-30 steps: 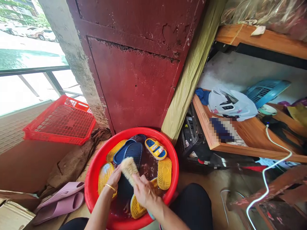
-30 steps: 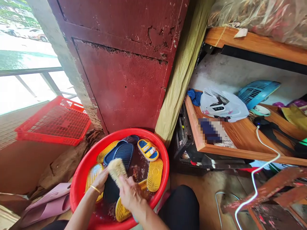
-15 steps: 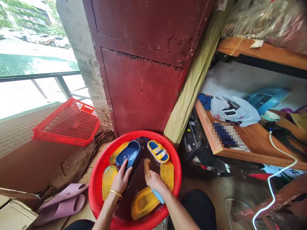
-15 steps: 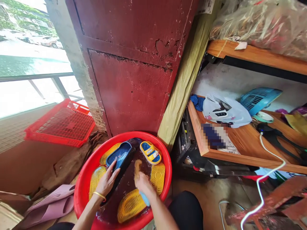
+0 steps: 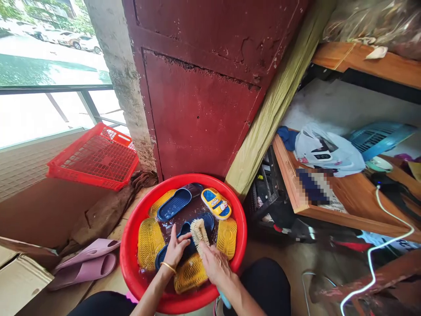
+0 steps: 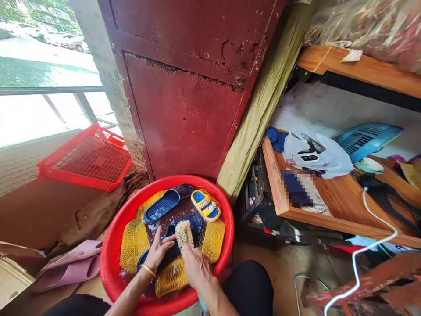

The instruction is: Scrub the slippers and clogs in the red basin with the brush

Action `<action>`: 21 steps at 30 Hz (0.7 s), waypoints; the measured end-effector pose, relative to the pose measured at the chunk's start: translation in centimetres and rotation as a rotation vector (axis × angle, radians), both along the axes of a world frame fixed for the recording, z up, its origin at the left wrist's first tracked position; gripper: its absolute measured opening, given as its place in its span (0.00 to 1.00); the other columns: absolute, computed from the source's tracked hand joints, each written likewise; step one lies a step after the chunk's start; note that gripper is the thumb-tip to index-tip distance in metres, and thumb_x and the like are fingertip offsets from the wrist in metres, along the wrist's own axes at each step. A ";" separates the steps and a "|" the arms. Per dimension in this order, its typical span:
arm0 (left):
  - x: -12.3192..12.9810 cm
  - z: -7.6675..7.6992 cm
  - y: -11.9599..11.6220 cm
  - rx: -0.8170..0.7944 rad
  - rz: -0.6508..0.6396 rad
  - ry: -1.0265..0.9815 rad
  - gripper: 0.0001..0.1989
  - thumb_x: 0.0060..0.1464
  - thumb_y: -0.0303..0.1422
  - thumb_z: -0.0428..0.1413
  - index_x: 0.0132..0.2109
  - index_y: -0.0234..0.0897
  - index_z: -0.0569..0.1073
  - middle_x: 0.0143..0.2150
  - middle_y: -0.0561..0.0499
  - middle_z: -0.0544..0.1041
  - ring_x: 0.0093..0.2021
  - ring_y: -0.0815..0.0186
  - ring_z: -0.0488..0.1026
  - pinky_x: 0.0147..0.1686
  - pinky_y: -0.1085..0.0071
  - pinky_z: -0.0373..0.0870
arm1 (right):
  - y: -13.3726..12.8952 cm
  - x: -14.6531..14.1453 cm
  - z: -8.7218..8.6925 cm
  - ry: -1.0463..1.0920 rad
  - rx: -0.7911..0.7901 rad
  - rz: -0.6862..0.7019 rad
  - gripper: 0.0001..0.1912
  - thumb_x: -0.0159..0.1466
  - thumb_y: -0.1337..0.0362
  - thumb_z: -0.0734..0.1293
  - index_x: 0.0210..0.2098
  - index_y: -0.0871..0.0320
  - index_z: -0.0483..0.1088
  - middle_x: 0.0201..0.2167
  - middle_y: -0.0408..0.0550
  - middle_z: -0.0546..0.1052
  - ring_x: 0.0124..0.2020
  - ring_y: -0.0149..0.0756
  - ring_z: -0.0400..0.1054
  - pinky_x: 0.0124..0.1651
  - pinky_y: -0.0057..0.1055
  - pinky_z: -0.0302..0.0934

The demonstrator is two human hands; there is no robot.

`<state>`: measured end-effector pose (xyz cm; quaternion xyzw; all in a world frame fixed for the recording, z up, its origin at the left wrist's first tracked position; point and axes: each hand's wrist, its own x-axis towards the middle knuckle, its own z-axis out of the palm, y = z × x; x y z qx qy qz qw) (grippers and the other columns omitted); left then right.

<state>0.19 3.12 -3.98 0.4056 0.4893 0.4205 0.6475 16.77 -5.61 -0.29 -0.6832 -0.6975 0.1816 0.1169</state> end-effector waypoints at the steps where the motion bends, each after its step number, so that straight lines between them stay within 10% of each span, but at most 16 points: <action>1: 0.0 0.1 0.3 -0.085 0.044 -0.112 0.55 0.50 0.35 0.61 0.77 0.38 0.39 0.50 0.43 0.84 0.50 0.57 0.81 0.56 0.59 0.72 | -0.1 -0.3 0.1 -0.029 -0.019 0.017 0.29 0.72 0.65 0.54 0.70 0.48 0.65 0.47 0.55 0.81 0.45 0.47 0.78 0.48 0.39 0.70; 11: 0.3 1.4 0.7 -0.308 0.126 -0.261 0.53 0.53 0.25 0.64 0.77 0.48 0.43 0.39 0.52 0.82 0.31 0.72 0.78 0.41 0.74 0.73 | 7.0 -2.0 2.0 -0.003 0.046 -0.042 0.25 0.73 0.68 0.56 0.66 0.55 0.69 0.45 0.56 0.82 0.48 0.45 0.77 0.53 0.37 0.68; 21: -0.3 4.4 1.7 -0.382 0.240 -0.471 0.45 0.61 0.24 0.57 0.76 0.56 0.45 0.54 0.50 0.78 0.33 0.73 0.78 0.33 0.76 0.74 | -1.4 -5.7 -0.6 -0.073 -0.039 -0.066 0.33 0.69 0.71 0.58 0.73 0.48 0.59 0.52 0.59 0.79 0.44 0.51 0.79 0.45 0.42 0.72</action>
